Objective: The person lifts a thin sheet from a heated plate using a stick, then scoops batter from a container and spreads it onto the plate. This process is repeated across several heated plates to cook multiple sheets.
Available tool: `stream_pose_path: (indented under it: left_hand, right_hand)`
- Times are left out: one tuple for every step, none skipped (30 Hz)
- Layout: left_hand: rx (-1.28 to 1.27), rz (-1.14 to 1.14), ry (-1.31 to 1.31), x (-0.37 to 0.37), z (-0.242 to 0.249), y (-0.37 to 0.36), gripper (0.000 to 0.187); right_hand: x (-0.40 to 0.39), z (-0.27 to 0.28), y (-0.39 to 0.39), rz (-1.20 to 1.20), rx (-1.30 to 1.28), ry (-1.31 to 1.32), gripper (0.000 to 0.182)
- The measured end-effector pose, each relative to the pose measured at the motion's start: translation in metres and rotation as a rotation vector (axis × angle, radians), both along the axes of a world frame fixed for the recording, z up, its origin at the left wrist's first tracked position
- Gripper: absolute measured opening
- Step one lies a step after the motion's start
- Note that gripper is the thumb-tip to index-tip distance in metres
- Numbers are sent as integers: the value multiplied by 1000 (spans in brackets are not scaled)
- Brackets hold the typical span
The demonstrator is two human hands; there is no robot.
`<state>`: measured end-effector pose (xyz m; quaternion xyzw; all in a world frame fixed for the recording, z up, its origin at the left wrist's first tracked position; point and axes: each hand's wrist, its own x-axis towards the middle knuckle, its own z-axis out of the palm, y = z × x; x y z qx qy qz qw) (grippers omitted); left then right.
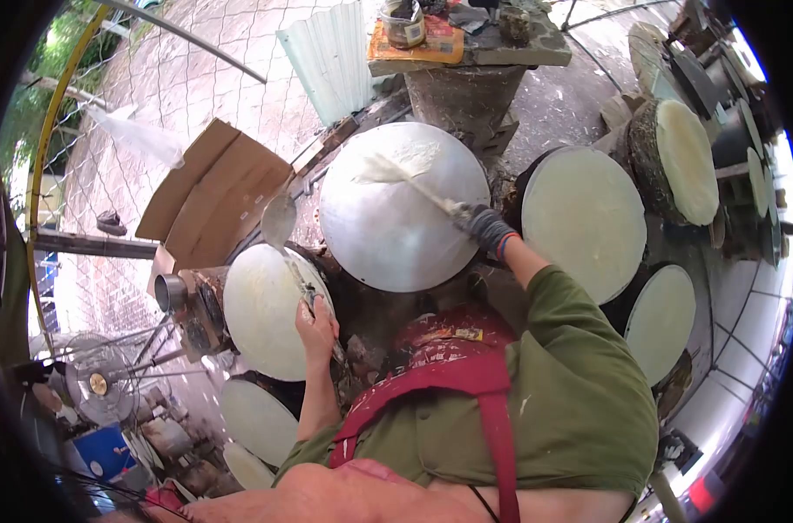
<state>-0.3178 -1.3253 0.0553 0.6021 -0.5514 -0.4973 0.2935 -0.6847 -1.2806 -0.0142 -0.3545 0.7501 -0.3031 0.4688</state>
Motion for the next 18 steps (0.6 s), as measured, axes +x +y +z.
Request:
stream_pose_path:
  left_hand:
    - [88, 40, -1, 0, 2, 6, 19]
    - [75, 55, -17, -2, -3, 9, 19]
    - [61, 70, -33, -3, -12, 12, 19]
    - [56, 88, -41, -4, -13, 16, 19]
    - [51, 106, -50, -6, -13, 19, 19]
    - [56, 127, -49, -8, -10, 23, 19]
    - [60, 147, -52, -9, -10, 28, 20]
    - [63, 166, -54, -11, -11, 33, 20]
    - [61, 179, -62, -10, -14, 38, 20]
    - [54, 178, -61, -11, -20, 39, 18]
    - [47, 177, -61, -11, -26, 41, 17]
    - [43, 162, -60, -9, -34, 46, 13]
    - [38, 144, -56, -11, -34, 48, 10]
    - [78, 166, -81, -12, -33, 50, 13]
    - [118, 190, -105, -13, -32, 52, 17]
    - [124, 194, -129, -11, -33, 55, 18]
    - [130, 199, -153, -8, -34, 58, 20]
    - [98, 182, -174, -2, -46, 60, 20]
  right_hand:
    - [4, -29, 8, 241, -219, 217, 26]
    - [8, -58, 15, 422, -461, 473, 28]
    - [-2, -52, 15, 426, -478, 461, 27]
    - [-11, -36, 14, 431, -494, 446, 27]
    - [-19, -29, 14, 437, -508, 430, 26]
    - [-53, -73, 5, 408, -337, 310, 29]
    - [-65, -62, -8, 349, -266, 305, 29]
    - [-76, -37, -16, 289, -193, 300, 28]
    - [-84, -24, -24, 224, -120, 295, 27]
    - [-93, -67, -32, 579, -234, 589, 28]
    - [-82, -46, -36, 560, -162, 390, 28]
    - [-60, -25, -32, 536, -83, 187, 28]
    - [-45, -8, -24, 505, -3, -11, 28]
    - [-41, -16, -16, 564, -245, 197, 29]
    - [-53, -23, -16, 596, -268, 220, 30]
    - [-71, -31, -17, 628, -290, 239, 32]
    - [-77, -23, -25, 659, -312, 257, 34]
    - [-88, -11, -37, 557, -153, 243, 35]
